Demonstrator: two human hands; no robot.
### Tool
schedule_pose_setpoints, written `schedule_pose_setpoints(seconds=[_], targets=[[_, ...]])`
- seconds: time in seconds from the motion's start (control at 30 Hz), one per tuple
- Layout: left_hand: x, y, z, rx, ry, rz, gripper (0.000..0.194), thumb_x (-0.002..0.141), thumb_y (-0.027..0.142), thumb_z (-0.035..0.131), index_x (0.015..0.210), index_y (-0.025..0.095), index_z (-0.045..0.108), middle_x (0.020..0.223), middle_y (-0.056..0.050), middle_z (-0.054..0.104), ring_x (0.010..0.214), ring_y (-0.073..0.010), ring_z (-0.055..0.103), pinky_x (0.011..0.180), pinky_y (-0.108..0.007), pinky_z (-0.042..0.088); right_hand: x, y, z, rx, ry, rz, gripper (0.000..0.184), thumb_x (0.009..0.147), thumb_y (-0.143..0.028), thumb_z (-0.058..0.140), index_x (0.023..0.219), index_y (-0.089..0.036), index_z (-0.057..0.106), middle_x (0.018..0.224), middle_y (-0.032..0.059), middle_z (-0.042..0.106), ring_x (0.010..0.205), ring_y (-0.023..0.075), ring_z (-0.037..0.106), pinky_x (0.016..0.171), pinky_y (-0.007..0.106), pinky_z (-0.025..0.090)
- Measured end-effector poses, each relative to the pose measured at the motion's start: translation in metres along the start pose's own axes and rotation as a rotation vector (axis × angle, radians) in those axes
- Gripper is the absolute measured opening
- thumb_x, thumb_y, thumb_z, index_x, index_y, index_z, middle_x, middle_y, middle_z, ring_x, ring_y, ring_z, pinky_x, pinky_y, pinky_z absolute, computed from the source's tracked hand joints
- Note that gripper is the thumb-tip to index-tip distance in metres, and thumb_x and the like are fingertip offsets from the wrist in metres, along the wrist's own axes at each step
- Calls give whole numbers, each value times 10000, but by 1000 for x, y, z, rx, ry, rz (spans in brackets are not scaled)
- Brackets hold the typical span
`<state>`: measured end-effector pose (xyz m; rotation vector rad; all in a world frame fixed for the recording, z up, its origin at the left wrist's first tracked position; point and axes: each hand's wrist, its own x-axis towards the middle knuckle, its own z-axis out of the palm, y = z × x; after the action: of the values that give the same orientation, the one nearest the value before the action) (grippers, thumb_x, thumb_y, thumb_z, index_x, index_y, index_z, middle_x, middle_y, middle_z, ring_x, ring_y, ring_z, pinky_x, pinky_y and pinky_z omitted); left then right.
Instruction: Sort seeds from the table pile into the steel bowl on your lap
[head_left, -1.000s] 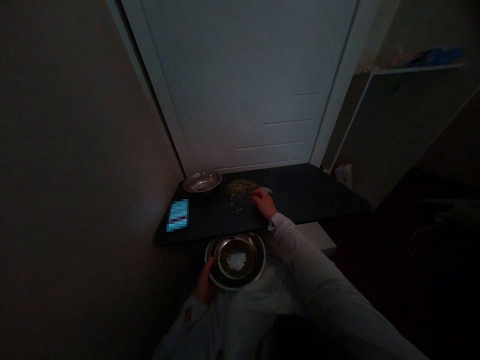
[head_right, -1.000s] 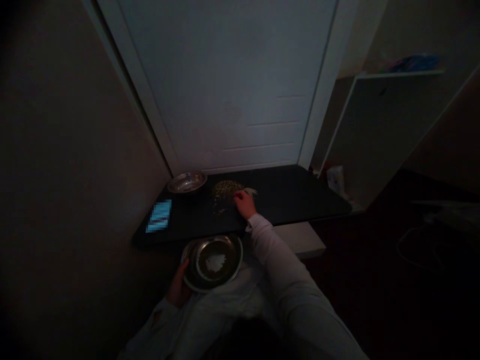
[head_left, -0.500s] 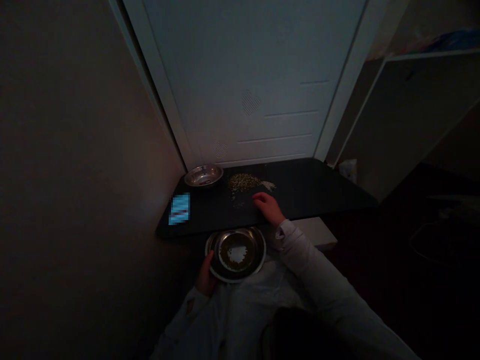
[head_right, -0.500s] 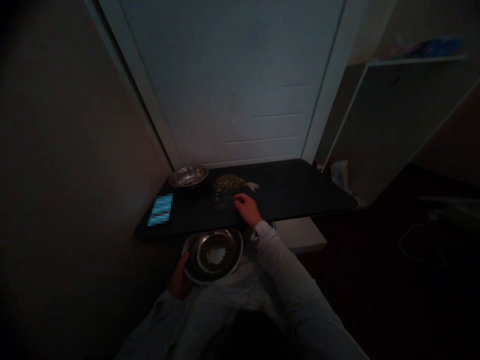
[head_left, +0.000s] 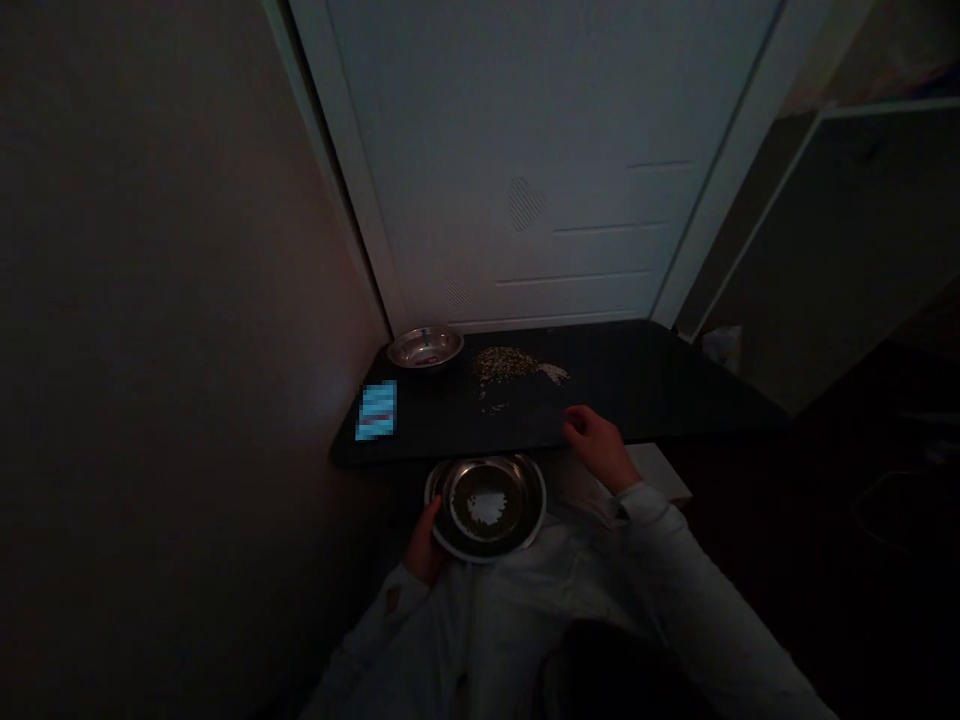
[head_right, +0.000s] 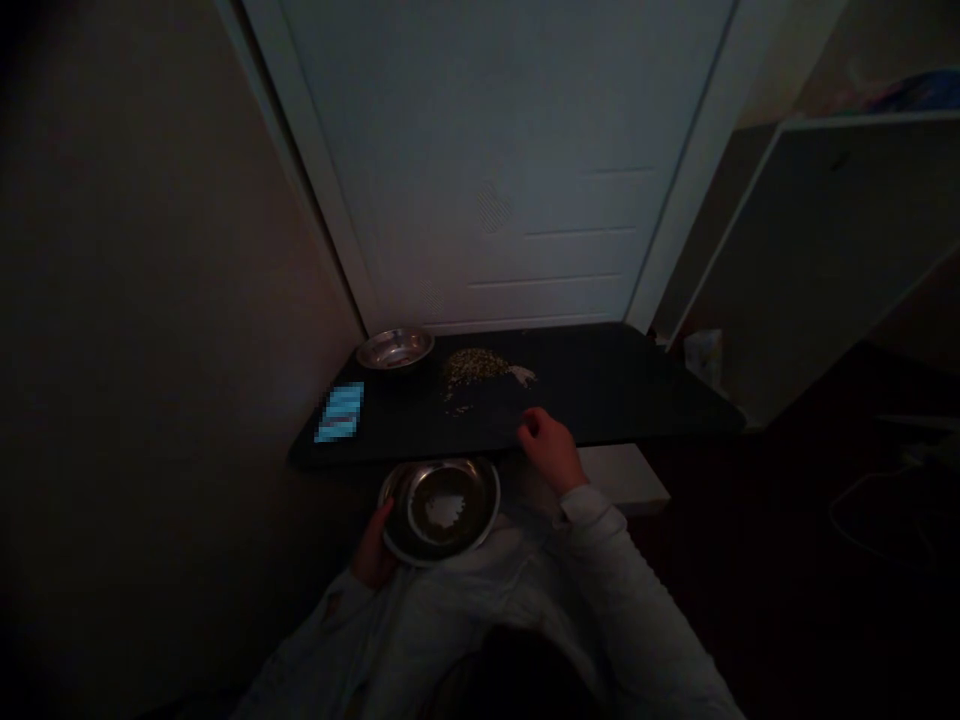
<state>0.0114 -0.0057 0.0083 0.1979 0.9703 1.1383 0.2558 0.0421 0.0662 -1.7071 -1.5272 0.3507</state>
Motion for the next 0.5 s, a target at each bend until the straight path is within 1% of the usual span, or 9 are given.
schedule_pose_setpoints(seconds=[0.1, 0.17, 0.3, 0.4, 0.5], targets=[[1, 0, -1, 10, 11, -11, 277, 739, 285, 429, 935, 159, 577, 807, -60, 676, 1049, -197, 466, 950, -338, 279, -4, -9, 8, -8, -36, -12, 247, 678, -267, 422, 874, -174, 540, 681, 14, 584, 618, 116, 519, 585, 229, 368], [2, -2, -4, 16, 4, 5, 279, 742, 290, 422, 939, 165, 575, 824, -53, 673, 1045, -198, 469, 947, -348, 283, -6, -15, 13, -8, -64, -17, 239, 685, -263, 424, 874, -174, 539, 682, 15, 588, 614, 113, 518, 582, 224, 366], [5, -4, -10, 30, 7, 43, 277, 729, 296, 441, 924, 159, 581, 809, -52, 675, 1069, -194, 445, 952, -326, 276, -10, -24, 18, -4, -131, -55, 218, 687, -250, 438, 863, -179, 544, 693, 14, 595, 613, 108, 520, 575, 216, 364], [5, -3, -9, 31, -1, 33, 260, 718, 293, 454, 893, 160, 593, 801, -61, 676, 1080, -197, 433, 957, -323, 264, -15, -29, 20, 15, -204, -81, 216, 690, -244, 442, 868, -177, 545, 708, 16, 598, 626, 109, 525, 579, 214, 369], [4, -1, -6, 18, -56, 6, 243, 713, 305, 458, 830, 159, 612, 807, -73, 675, 1071, -197, 444, 956, -316, 264, -19, -35, 21, 75, -314, -136, 225, 697, -246, 442, 884, -177, 545, 716, 12, 596, 636, 107, 524, 585, 214, 378]])
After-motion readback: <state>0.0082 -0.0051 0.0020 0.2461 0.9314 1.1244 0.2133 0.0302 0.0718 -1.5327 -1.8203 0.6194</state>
